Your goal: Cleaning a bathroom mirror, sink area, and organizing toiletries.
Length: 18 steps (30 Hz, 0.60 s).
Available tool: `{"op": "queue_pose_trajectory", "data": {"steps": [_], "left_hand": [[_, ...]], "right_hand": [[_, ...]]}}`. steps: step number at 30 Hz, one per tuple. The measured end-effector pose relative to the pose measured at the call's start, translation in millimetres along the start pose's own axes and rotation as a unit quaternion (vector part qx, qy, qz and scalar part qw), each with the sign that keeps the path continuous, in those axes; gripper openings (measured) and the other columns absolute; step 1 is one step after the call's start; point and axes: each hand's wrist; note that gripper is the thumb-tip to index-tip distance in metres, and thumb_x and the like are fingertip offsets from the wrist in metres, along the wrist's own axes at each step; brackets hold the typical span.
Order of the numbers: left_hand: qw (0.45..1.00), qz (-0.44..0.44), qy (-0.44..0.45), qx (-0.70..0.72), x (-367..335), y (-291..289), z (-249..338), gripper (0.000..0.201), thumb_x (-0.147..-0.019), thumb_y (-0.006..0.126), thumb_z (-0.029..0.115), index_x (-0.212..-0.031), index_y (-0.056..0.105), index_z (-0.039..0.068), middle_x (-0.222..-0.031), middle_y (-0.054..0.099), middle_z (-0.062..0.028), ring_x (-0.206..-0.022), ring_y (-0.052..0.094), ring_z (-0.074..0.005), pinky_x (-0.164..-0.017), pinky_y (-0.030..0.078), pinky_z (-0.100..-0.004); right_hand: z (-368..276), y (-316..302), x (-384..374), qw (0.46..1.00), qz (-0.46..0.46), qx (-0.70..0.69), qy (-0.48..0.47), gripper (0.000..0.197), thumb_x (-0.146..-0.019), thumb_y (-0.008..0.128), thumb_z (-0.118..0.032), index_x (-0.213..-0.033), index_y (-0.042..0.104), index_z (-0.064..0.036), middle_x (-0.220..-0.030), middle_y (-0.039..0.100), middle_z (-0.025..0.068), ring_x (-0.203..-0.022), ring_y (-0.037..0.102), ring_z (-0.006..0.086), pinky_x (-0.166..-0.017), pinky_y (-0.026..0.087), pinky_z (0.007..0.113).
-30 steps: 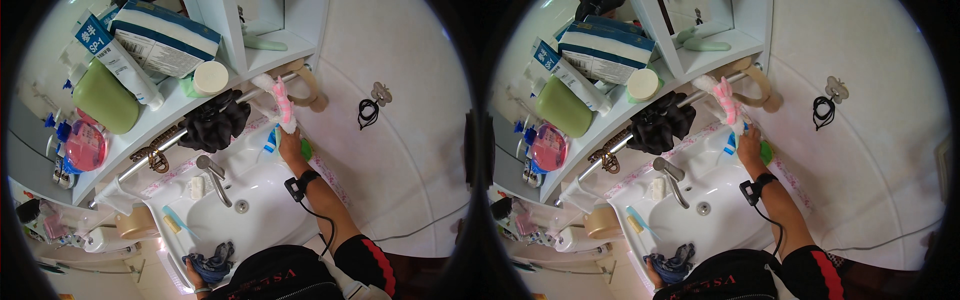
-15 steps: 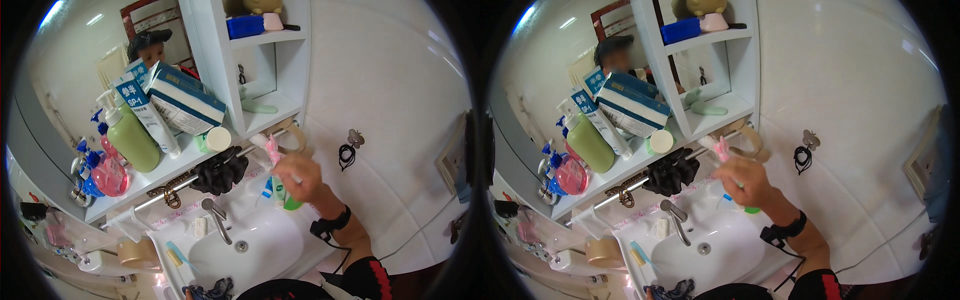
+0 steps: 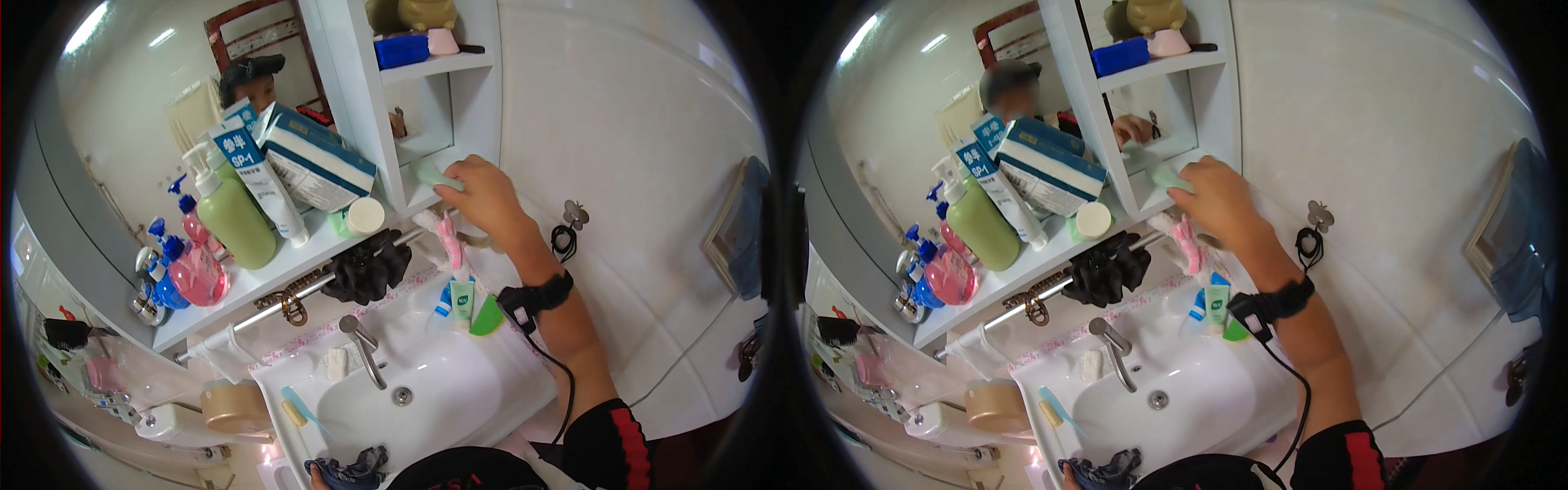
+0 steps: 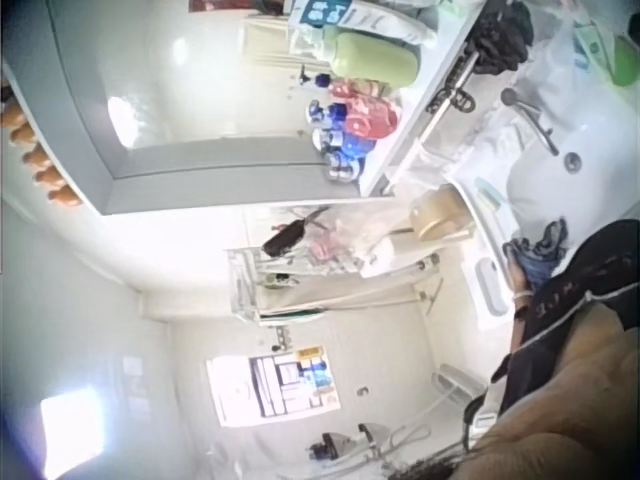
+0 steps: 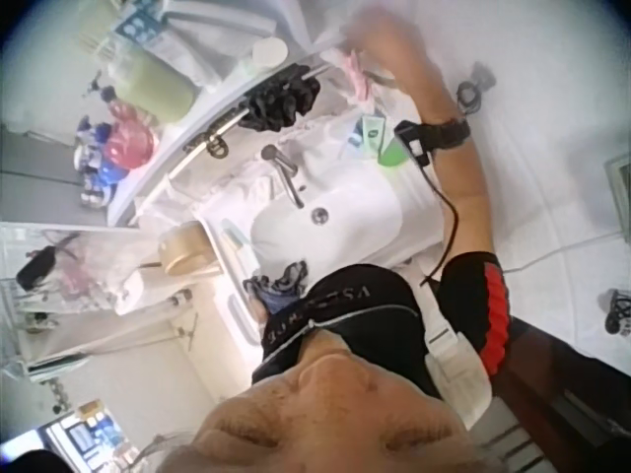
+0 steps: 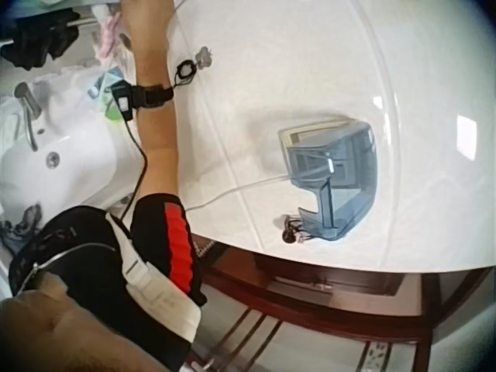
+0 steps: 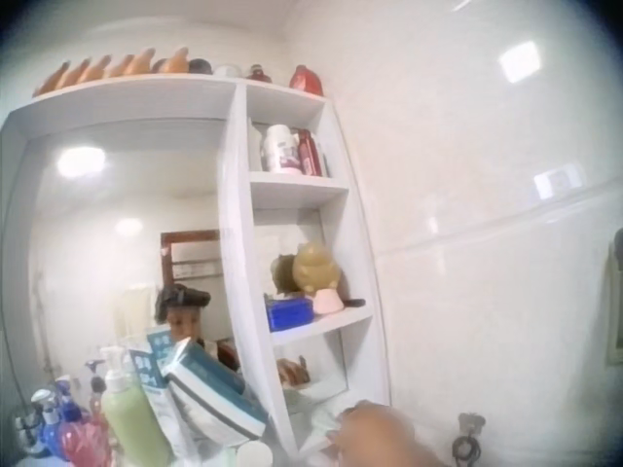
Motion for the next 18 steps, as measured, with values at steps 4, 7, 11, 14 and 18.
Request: {"op": "queue_pose_trajectory", "data": {"steps": [4,7,11,14,18], "left_hand": [[0.999,-0.022,0.019,0.041,0,-15,-8,0.050,-0.099,0.037,0.041,-0.119,0.055,-0.002,-0.114,0.061,-0.0155,-0.100,0.061,-0.0260,-0.091,0.049,-0.0378],[0.999,0.022,-0.003,-0.026,-7,-32,-18,0.051,-0.098,0.037,0.046,-0.103,0.060,0.000,-0.096,0.065,-0.0112,-0.087,0.064,-0.0237,-0.081,0.053,-0.0343],[1.000,0.016,-0.019,-0.007,-3,-17,-9,0.049,-0.098,0.038,0.045,-0.101,0.060,0.002,-0.095,0.064,-0.0107,-0.087,0.062,-0.0234,-0.081,0.052,-0.0352],[0.999,0.003,-0.033,0.002,-8,-25,-9,0.048,-0.098,0.039,0.045,-0.101,0.060,0.002,-0.097,0.063,-0.0105,-0.090,0.061,-0.0237,-0.084,0.051,-0.0364],[0.999,0.002,-0.046,-0.008,-17,-42,-14,0.048,-0.097,0.039,0.046,-0.101,0.059,0.003,-0.097,0.063,-0.0097,-0.091,0.060,-0.0240,-0.086,0.050,-0.0370]], "right_hand": [[2,-18,71,0.987,0.072,-0.119,0.085,0.021,-0.074,0.073,-0.016,-0.088,0.065,-0.0030,-0.082,0.060,0.0114,-0.067,0.059,0.0212,-0.059,0.048,0.033],[24,5,160,0.983,0.048,-0.097,0.145,0.026,-0.071,0.076,-0.014,-0.091,0.064,-0.0033,-0.082,0.058,0.0092,-0.061,0.055,0.0169,-0.056,0.046,0.028],[62,32,297,0.979,-0.084,-0.021,0.184,0.031,-0.073,0.075,-0.019,-0.099,0.060,-0.0081,-0.093,0.058,0.0076,-0.066,0.061,0.0223,-0.059,0.051,0.034],[76,41,358,0.976,-0.116,0.038,0.181,0.031,-0.073,0.075,-0.022,-0.098,0.060,-0.0096,-0.094,0.057,0.0066,-0.073,0.062,0.0247,-0.063,0.052,0.036],[73,51,384,0.956,-0.185,0.094,0.206,0.031,-0.073,0.074,-0.025,-0.097,0.062,-0.0100,-0.096,0.057,0.0054,-0.079,0.063,0.0266,-0.066,0.053,0.038]]}}
Point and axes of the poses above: each hand's wrist, its own x-axis away from the middle knuckle, its own y-axis out of the palm, z = x × y
